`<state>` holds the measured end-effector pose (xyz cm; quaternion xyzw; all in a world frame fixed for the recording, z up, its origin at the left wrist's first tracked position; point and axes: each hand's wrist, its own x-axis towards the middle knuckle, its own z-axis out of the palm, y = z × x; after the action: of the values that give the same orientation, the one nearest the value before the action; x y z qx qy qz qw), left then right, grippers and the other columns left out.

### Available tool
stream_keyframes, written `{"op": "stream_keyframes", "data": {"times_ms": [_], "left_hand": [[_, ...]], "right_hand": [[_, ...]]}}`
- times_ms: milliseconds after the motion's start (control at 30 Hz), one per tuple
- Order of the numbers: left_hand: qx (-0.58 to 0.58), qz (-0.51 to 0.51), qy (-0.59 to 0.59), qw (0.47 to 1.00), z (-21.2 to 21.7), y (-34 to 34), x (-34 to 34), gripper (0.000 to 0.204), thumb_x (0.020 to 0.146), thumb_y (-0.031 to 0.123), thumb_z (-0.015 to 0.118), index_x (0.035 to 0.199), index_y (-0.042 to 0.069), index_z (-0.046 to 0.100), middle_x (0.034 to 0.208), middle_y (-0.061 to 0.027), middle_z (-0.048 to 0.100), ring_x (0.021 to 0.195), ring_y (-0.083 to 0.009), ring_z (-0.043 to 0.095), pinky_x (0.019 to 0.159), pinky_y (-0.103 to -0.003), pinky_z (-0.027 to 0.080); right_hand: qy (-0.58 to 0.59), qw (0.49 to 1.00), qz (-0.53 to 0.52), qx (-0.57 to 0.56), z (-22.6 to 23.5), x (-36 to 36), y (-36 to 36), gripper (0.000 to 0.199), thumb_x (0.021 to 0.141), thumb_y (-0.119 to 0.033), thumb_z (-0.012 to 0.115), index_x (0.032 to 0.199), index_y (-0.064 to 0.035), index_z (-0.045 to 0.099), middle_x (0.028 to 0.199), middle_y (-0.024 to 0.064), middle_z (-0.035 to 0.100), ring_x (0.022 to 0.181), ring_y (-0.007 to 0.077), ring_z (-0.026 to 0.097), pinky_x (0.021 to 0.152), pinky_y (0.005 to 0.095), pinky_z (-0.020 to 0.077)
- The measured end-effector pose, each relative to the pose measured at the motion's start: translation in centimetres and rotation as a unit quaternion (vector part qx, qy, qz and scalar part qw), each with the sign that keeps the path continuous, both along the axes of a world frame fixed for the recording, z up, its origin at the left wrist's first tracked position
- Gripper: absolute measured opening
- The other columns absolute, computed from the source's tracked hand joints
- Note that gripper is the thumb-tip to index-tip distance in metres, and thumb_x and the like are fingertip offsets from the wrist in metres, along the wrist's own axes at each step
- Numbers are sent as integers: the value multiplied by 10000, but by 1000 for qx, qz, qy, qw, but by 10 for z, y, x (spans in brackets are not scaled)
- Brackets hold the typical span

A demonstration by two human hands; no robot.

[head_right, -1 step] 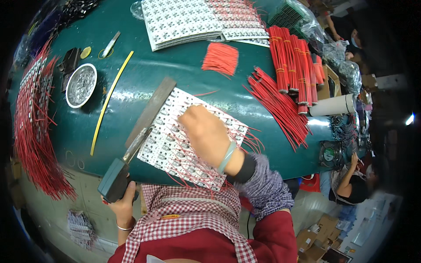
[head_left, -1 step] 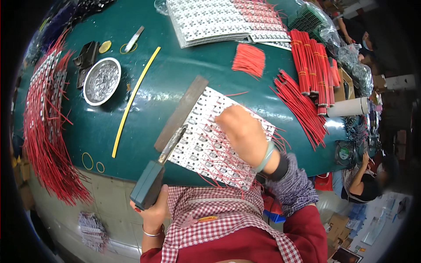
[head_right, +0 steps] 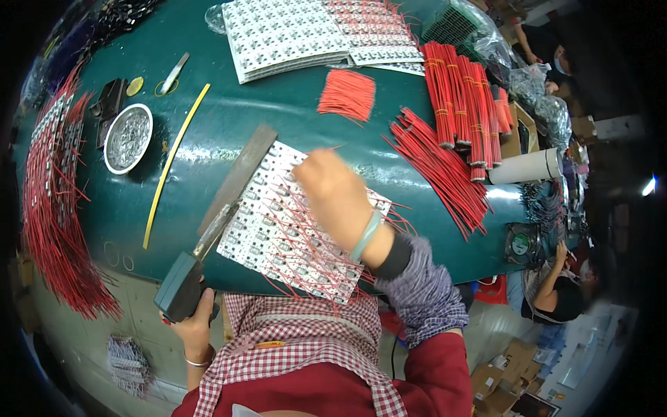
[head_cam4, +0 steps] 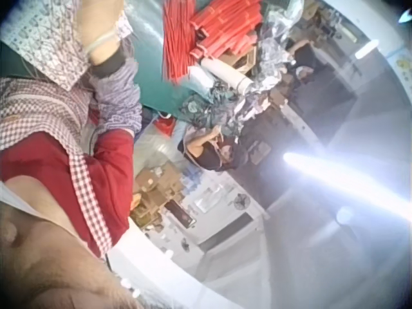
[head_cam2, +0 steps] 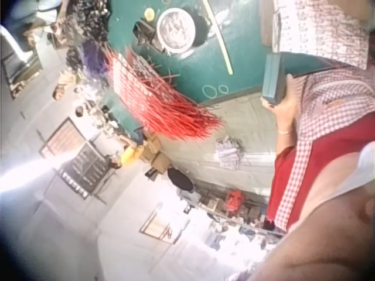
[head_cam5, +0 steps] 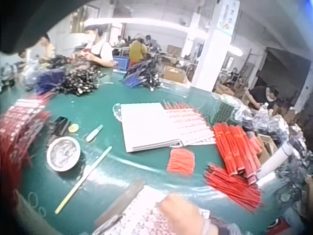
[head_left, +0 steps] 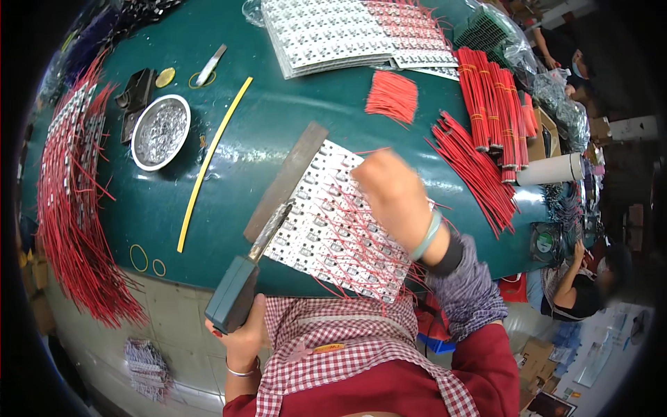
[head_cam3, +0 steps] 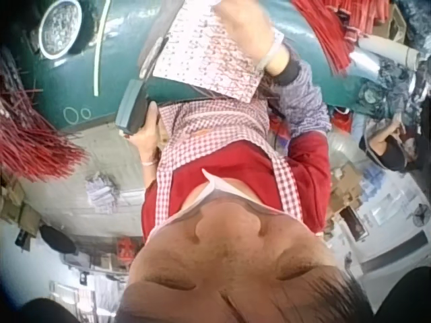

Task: The person positions wires onto a circuit board panel by hand and solders them into place using a soldering tool, then stacks the completed panel.

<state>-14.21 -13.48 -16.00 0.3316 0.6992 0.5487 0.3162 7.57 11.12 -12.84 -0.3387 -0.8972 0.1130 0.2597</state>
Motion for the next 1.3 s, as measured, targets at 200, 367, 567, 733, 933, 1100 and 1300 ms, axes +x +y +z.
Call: {"op": "stream_keyframes", "data": {"times_ms": [200,367,567,733,933,1100,1300], "left_hand": [[23,11,-26,999,6,9,4,427,799,-66,769,1211,-65,654,1115,-139,714,949,-184,690,800,-303,559],[-1,18,-20,1000,7,7,4,422,795,-65,775,1199,-70,655,1115,-145,715,996,-206,694,868,-323,553],[14,46,-2,999,20,20,9,251,784,7,817,1002,-66,717,919,-81,737,786,-127,666,697,-278,531],[5,19,62,998,21,21,6,226,780,25,815,974,-54,729,853,-87,737,719,-119,665,651,-276,529],[5,24,36,999,22,16,5,224,792,27,800,989,-54,731,850,-101,740,714,-131,678,645,-279,533],[2,19,41,999,21,11,5,238,790,29,798,1000,-59,732,871,-112,745,728,-147,694,665,-281,545],[0,-7,33,999,20,6,2,241,766,6,792,992,-54,735,888,-127,748,778,-175,715,710,-297,556]], "right_hand": [[-36,995,-91,31,-23,33,113,73,862,-57,681,910,-54,626,937,122,585,948,339,591,810,444,496],[-93,993,-72,28,-41,33,128,123,868,-44,671,953,-52,583,975,131,575,967,332,572,817,448,485],[-207,967,-43,141,-45,33,135,139,857,-40,613,979,-55,550,961,131,574,934,317,573,786,438,478],[-137,979,-28,149,-37,41,130,193,836,16,605,1010,-52,560,925,134,567,915,328,574,805,428,491],[26,998,4,64,6,4,38,137,816,60,680,925,-14,643,867,134,604,811,334,600,700,405,485],[94,994,36,-50,5,-27,-58,240,743,96,727,946,-23,683,810,113,596,715,294,600,627,389,486],[80,996,-21,-41,-26,-35,-80,200,774,46,726,960,-15,688,781,87,525,734,263,571,631,372,484]]}}
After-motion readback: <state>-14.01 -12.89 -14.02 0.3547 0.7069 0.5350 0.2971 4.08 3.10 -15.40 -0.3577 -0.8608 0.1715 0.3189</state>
